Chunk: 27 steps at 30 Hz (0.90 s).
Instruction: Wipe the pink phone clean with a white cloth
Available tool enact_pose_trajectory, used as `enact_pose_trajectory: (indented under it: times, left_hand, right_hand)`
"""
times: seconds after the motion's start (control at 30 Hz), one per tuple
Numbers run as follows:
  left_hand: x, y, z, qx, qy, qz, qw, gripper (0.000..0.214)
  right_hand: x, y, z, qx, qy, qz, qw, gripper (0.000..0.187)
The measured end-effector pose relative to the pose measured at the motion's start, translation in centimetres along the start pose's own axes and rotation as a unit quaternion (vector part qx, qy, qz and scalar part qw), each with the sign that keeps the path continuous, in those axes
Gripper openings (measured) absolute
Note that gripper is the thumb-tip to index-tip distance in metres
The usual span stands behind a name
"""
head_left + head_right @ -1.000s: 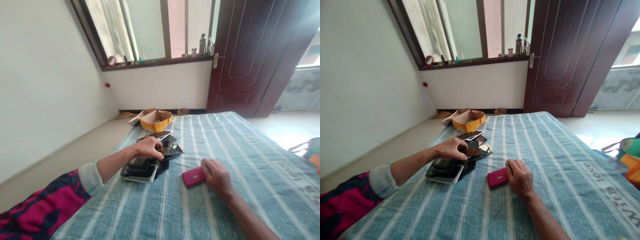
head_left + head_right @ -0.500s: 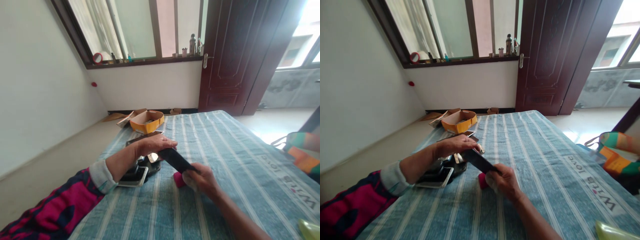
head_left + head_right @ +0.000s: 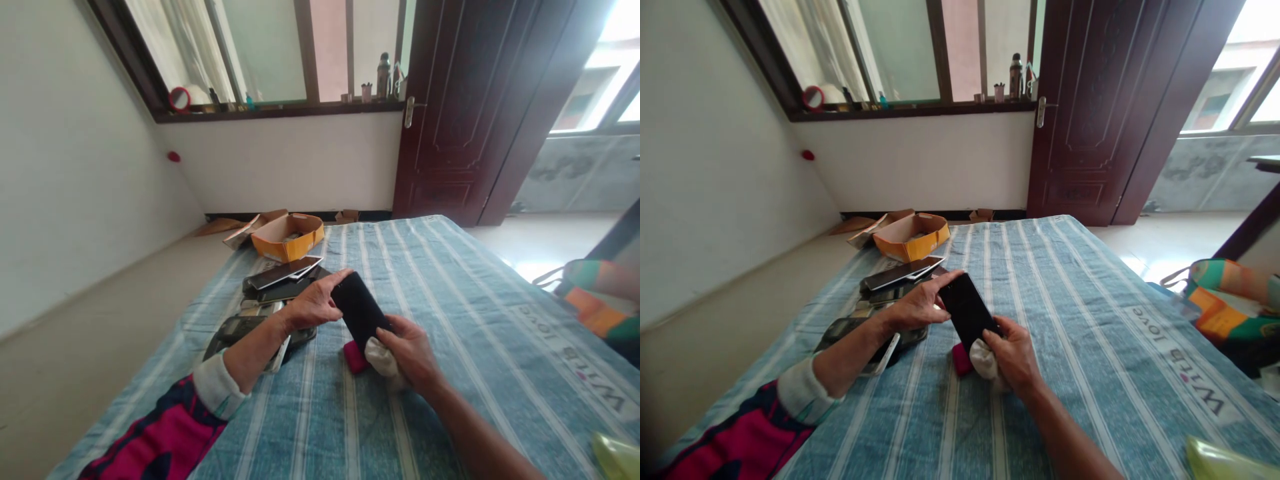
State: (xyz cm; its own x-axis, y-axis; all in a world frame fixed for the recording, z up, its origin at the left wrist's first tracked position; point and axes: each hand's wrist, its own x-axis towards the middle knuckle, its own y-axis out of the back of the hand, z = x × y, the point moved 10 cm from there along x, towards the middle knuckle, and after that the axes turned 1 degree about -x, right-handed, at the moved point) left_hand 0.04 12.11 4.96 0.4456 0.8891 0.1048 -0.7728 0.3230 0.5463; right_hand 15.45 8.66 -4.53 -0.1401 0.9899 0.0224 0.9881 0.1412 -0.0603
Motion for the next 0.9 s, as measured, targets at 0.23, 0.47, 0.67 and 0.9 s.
enact_pose_trajectory:
  times: [0.23, 0.47, 0.67, 0.9]
  left_hand:
    - [0.1, 0.0, -1.8, 0.049, -0.002, 0.014, 0.999, 0.089]
    - [0.4, -0.6, -3.1, -0.002, 0.007, 0.016, 1.0, 0.074]
    - [0.3, -0.6, -3.0, 0.037, -0.007, 0.038, 0.999, 0.067]
    - [0.2, -1.1, -1.7, 0.126, -0.035, 0.036, 0.991, 0.06]
  right_hand:
    - [-1.0, 0.9, -3.2, -0.42, 0.136, 0.107, 0.891, 0.034]
    - [-2.2, -1.0, -3.8, -0.583, 0.205, 0.096, 0.781, 0.045]
    - [-3.2, -2.3, -4.5, -0.624, 0.28, 0.112, 0.721, 0.051]
    - [-4.1, -3.0, -5.0, -0.637, 0.324, 0.121, 0.689, 0.044]
